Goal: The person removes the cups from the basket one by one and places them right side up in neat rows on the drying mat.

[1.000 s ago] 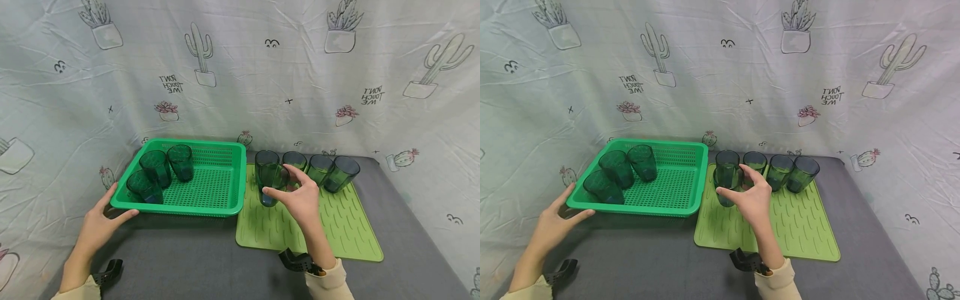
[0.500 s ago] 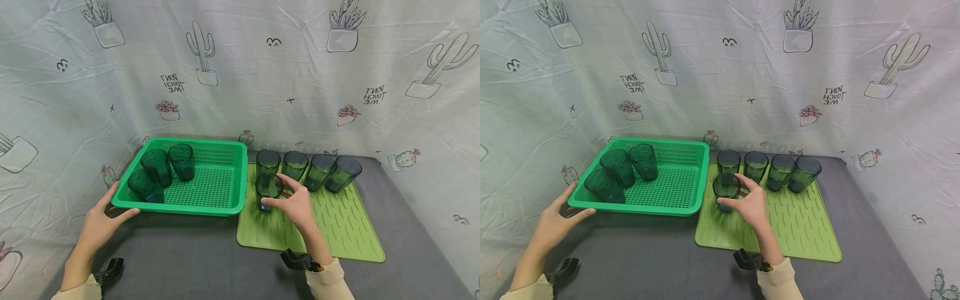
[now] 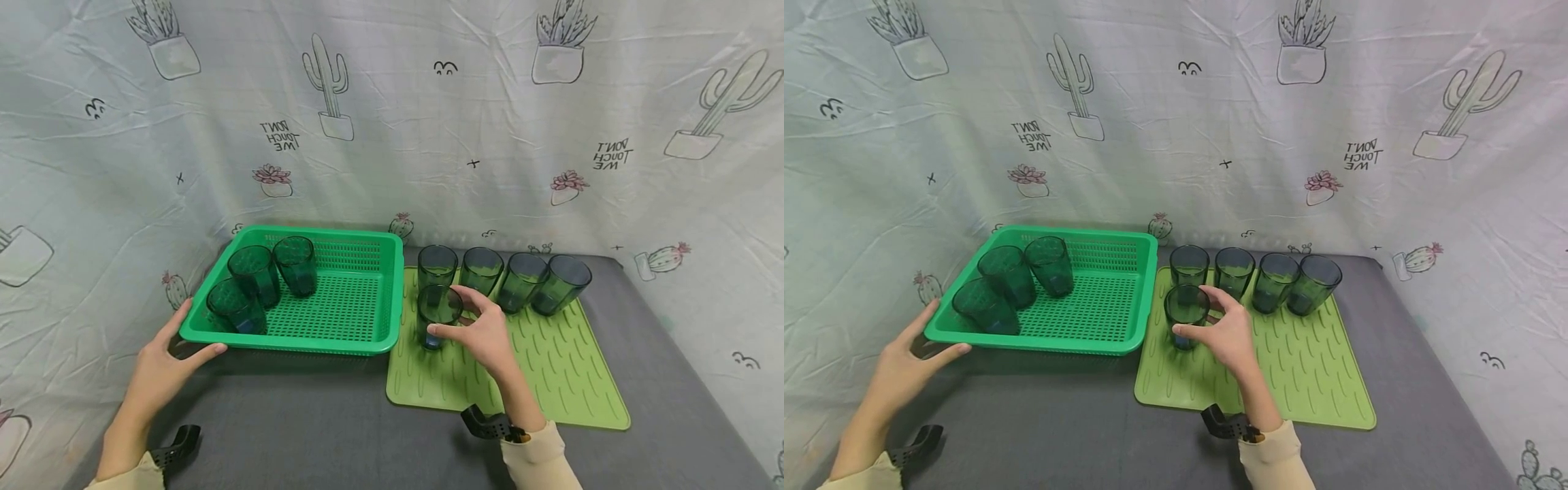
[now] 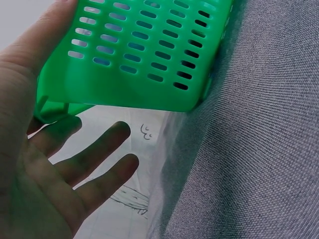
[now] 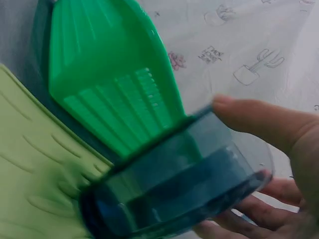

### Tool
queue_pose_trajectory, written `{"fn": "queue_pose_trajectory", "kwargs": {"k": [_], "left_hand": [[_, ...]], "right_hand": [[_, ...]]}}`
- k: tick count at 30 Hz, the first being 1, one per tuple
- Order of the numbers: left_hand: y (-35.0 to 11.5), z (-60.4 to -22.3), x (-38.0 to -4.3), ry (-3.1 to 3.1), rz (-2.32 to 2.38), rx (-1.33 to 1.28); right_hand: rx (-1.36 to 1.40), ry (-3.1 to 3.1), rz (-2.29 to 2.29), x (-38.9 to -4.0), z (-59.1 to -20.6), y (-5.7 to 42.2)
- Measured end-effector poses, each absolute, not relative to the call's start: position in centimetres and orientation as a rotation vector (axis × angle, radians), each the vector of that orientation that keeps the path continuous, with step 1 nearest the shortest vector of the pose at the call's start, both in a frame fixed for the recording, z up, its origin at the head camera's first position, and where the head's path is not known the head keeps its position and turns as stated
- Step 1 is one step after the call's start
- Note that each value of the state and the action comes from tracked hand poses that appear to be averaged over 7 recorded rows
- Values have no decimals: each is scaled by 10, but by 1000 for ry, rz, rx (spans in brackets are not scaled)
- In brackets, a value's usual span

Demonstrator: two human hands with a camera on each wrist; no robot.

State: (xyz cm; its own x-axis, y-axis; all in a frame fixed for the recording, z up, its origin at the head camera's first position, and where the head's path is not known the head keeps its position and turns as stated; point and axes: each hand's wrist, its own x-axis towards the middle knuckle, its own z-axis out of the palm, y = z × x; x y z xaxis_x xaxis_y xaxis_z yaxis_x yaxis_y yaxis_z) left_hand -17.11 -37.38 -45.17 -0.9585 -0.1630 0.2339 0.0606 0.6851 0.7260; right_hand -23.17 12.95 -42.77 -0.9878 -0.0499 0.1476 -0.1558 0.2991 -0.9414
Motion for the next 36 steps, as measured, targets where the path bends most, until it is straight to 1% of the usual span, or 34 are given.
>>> {"fn": "queue_pose_trajectory", "kwargs": {"k": [7,23,36], "left_hand": [[-373,-450,-171,-2597,-1152,77],[-374,-452,-171,-2600,-1156,80],[-375,-454,-171,-2636,-1133,84]], "right_hand": [[262,-2514,1784,-237,-427,131],[192,-2560,1784,-240,-428,131],[220,-2541,1767,-240,-430,130]]}}
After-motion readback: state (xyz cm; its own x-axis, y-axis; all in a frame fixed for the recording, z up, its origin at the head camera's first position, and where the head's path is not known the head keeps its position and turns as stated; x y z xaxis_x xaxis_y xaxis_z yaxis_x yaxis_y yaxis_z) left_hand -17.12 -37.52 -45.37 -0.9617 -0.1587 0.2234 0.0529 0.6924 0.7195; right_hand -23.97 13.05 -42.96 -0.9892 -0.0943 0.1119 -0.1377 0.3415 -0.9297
